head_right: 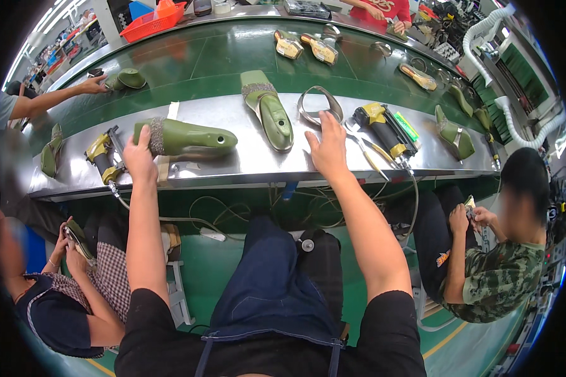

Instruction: The person assembles green slip-on shoes on a factory assembly line. They pick up a shoe and a metal ring, place the ring on the sole, and use pliers to secure it. They then use a pneumatic staple gun to fasten the ring to the shoe. The person repeats this process for multiple shoes, placing finished units on the conveyor belt.

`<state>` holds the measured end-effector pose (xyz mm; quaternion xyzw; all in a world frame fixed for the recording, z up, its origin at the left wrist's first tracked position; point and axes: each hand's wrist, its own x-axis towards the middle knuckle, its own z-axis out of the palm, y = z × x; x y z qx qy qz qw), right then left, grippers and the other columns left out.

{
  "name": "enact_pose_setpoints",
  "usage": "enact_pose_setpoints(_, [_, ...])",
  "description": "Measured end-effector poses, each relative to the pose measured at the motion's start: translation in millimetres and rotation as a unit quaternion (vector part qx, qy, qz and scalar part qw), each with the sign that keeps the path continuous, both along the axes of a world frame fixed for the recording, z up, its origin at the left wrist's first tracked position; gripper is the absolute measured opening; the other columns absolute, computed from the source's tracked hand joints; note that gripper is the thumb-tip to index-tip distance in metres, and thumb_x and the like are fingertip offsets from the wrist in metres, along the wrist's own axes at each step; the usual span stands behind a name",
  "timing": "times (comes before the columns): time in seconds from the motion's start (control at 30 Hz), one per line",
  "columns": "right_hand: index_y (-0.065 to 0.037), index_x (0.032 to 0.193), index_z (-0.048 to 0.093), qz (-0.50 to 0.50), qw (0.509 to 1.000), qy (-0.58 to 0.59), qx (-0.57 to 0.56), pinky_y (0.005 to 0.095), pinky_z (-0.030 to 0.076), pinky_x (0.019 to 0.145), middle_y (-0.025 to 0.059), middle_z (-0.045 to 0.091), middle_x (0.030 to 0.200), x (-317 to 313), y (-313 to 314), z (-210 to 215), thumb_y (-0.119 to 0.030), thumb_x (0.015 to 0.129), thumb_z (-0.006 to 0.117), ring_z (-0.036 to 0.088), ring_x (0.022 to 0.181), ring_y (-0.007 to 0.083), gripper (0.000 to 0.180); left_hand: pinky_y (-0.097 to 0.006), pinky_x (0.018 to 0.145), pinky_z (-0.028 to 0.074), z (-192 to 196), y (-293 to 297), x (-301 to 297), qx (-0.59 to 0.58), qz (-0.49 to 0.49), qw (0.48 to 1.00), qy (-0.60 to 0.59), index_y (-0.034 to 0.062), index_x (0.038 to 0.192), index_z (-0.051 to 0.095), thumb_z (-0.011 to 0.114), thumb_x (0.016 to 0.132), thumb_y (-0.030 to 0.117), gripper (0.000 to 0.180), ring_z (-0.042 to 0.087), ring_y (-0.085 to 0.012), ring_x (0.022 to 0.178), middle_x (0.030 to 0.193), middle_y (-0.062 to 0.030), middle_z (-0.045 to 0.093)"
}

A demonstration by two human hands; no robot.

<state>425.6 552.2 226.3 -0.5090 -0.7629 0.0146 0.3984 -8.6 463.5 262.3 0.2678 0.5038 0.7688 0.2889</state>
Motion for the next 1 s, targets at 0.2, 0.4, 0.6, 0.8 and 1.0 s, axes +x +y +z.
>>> enact_pose_setpoints(0.2, [-0.005, 0.124, 0.07, -0.031, 0.996, -0.068, -0.054, 0.0499, 0.044, 0.106, 0.017, 0.067, 0.123, -7, 8, -1, -0.013, 0.092, 0.072, 0.055, 0.121, 0.04, 0.033, -0.035, 0.092, 0.055, -11, 80, 12, -0.129, -0.025, 0.984, 0.119, -0.0165, 0.134, 0.059, 0.085, 0.09, 0.036, 0.074, 0.071, -0.0252, 0.1, 0.116, -0.019, 0.073])
enact_pose_setpoints(0.4, [-0.005, 0.11, 0.072, -0.026, 0.998, 0.03, 0.05, 0.049, 0.046, 0.095, 0.0153, 0.066, 0.105, 5, 0, 5, -0.001, 0.092, 0.067, 0.056, 0.106, 0.0389, 0.02, -0.041, 0.105, 0.05, 2, 122, 36, -0.198, -0.016, 0.941, 0.275, -0.0136, 0.137, 0.059, 0.081, 0.09, 0.047, 0.079, 0.068, -0.0352, 0.12, 0.126, -0.0296, 0.07])
enact_pose_setpoints(0.6, [-0.006, 0.097, 0.071, 0.071, 0.99, 0.012, 0.122, 0.0464, 0.047, 0.095, 0.0114, 0.066, 0.105, -13, -36, 84, 0.005, 0.083, 0.07, 0.058, 0.111, 0.0368, 0.017, -0.046, 0.108, 0.048, -13, 106, 31, -0.141, 0.081, 0.881, 0.444, -0.0041, 0.139, 0.059, 0.074, 0.096, 0.038, 0.062, 0.063, -0.0408, 0.124, 0.133, -0.0276, 0.064])
enact_pose_setpoints(0.8, [-0.009, 0.074, 0.067, 0.259, 0.946, -0.081, 0.178, 0.0443, 0.051, 0.1, 0.0058, 0.067, 0.123, -35, -79, 142, 0.002, 0.071, 0.074, 0.057, 0.124, 0.0336, 0.014, -0.04, 0.11, 0.047, 93, 39, 84, 0.045, -0.132, 0.925, 0.354, 0.0001, 0.142, 0.058, 0.074, 0.098, 0.033, 0.057, 0.062, -0.0276, 0.127, 0.138, -0.018, 0.064])
enact_pose_setpoints(1.0, [-0.008, 0.073, 0.063, 0.339, 0.9, -0.05, 0.27, 0.0428, 0.056, 0.094, 0.0079, 0.065, 0.135, -70, -109, 153, 0.001, 0.072, 0.075, 0.061, 0.118, 0.0323, 0.015, -0.034, 0.1, 0.054, 134, -30, 126, 0.009, -0.597, 0.732, 0.329, 0.0036, 0.142, 0.059, 0.078, 0.092, 0.016, 0.055, 0.066, -0.0154, 0.111, 0.12, -0.0092, 0.069])
